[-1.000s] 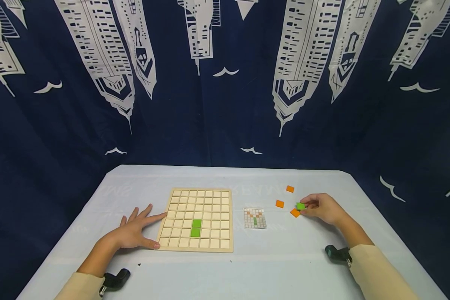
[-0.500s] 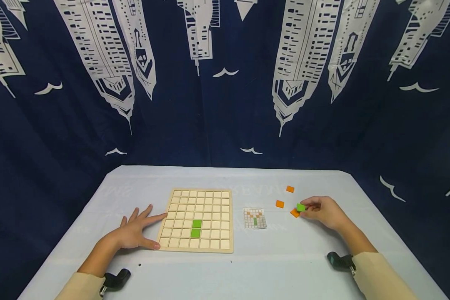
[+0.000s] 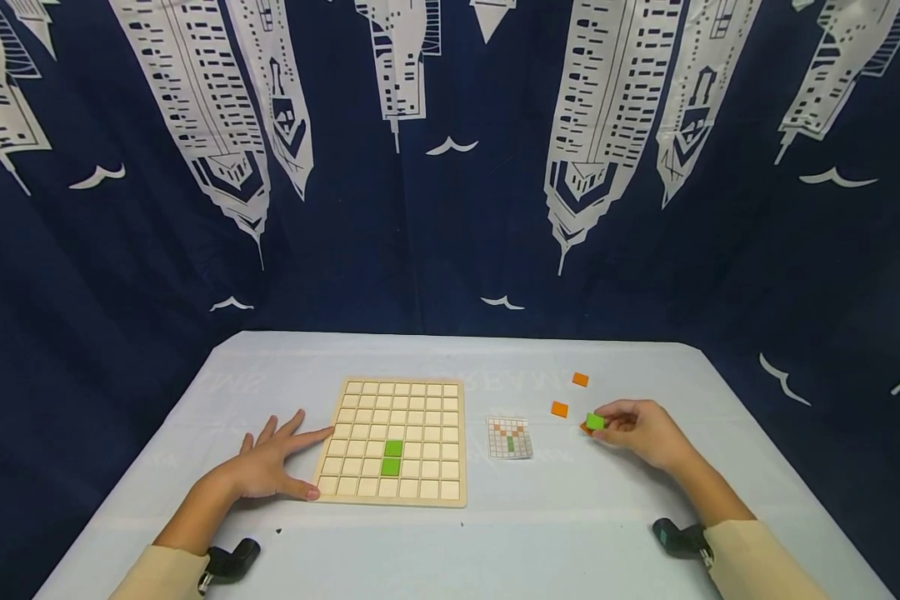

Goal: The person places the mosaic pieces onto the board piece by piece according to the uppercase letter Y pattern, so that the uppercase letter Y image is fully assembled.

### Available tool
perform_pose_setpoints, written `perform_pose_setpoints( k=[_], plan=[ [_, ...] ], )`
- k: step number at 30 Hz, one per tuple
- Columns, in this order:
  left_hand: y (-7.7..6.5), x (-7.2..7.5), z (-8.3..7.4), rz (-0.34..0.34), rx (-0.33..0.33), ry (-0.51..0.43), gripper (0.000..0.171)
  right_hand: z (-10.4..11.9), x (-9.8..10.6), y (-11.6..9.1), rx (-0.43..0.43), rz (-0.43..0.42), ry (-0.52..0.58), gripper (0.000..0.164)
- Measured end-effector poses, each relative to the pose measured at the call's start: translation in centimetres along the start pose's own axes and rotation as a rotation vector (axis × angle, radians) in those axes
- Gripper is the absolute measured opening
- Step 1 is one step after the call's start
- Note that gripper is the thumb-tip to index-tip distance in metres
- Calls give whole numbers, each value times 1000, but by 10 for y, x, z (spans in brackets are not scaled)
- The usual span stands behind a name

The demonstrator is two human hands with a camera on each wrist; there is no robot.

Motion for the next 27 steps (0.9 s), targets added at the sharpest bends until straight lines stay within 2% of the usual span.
perform_pose_setpoints(
  k=[8,17,27],
  plan=[
    [0,-1,1,5,2,8,105,6,-5,-5,67,-17,23,36],
    [0,-1,2,3,-12,3,105,8,-11,-10,16,-22,35,36],
    [0,-1,1,-1,-14,0,105,19,-20,-20,65,-18,101,33]
  ],
)
Point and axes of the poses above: each hand's wrist, its own y-axis towards the middle knuckle, its own x-axis out of the back of the hand, z = x × y, the point moved 5 cm from there along y, towards the middle knuckle, and after that the axes turned 5 degrees about y, right-handed, at the moved point
